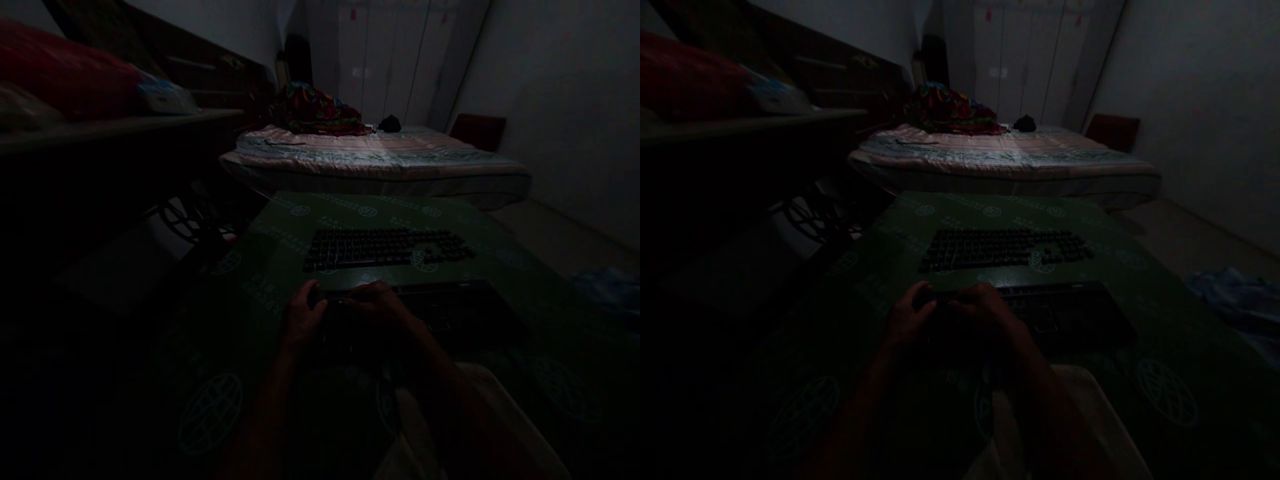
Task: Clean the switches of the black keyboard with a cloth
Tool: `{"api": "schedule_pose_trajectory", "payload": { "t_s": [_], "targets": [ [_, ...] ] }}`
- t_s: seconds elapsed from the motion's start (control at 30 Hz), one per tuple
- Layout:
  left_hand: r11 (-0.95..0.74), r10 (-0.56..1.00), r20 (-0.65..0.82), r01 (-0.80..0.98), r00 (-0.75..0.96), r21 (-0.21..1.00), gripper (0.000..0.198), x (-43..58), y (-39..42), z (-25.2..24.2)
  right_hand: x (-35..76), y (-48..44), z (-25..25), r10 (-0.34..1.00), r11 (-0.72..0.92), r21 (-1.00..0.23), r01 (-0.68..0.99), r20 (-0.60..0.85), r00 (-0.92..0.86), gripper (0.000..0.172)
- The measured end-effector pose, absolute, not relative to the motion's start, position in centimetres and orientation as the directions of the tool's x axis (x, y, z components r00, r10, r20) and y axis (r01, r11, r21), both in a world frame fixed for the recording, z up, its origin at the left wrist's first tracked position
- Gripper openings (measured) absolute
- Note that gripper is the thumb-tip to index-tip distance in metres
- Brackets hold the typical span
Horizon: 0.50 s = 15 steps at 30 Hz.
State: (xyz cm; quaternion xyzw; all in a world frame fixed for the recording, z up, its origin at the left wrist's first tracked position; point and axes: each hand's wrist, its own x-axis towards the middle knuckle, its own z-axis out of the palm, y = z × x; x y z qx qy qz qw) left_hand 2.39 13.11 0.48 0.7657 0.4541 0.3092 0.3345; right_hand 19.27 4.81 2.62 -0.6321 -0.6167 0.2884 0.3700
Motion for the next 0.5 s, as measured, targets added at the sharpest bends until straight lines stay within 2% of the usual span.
{"api": "schedule_pose_trajectory", "payload": {
  "t_s": [0.1, 0.2, 0.4, 0.5],
  "targets": [
    [-0.366, 0.901, 0.169, 0.489, 0.4, 0.792, 0.042, 2.43, 12.98, 0.59, 19.26, 4.89, 2.67, 0.991, 0.044, -0.834, 0.551, 0.108, 0.083, 0.027],
    [-0.359, 0.906, 0.164, 0.502, 0.391, 0.787, 0.042, 2.51, 12.94, 0.72, 19.01, 4.94, 3.06, 0.987, 0.043, -0.796, 0.603, 0.127, 0.097, 0.027],
    [-0.361, 0.903, 0.158, 0.509, 0.399, 0.781, 0.043, 2.52, 12.99, 0.82, 18.67, 4.75, 3.45, 0.993, -0.013, -0.773, 0.634, 0.065, 0.099, 0.028],
    [-0.365, 0.902, 0.167, 0.498, 0.398, 0.786, 0.043, 2.45, 12.99, 0.7, 18.69, 4.78, 3.18, 0.994, 0.021, -0.783, 0.621, 0.085, 0.074, 0.027]
  ]
}}
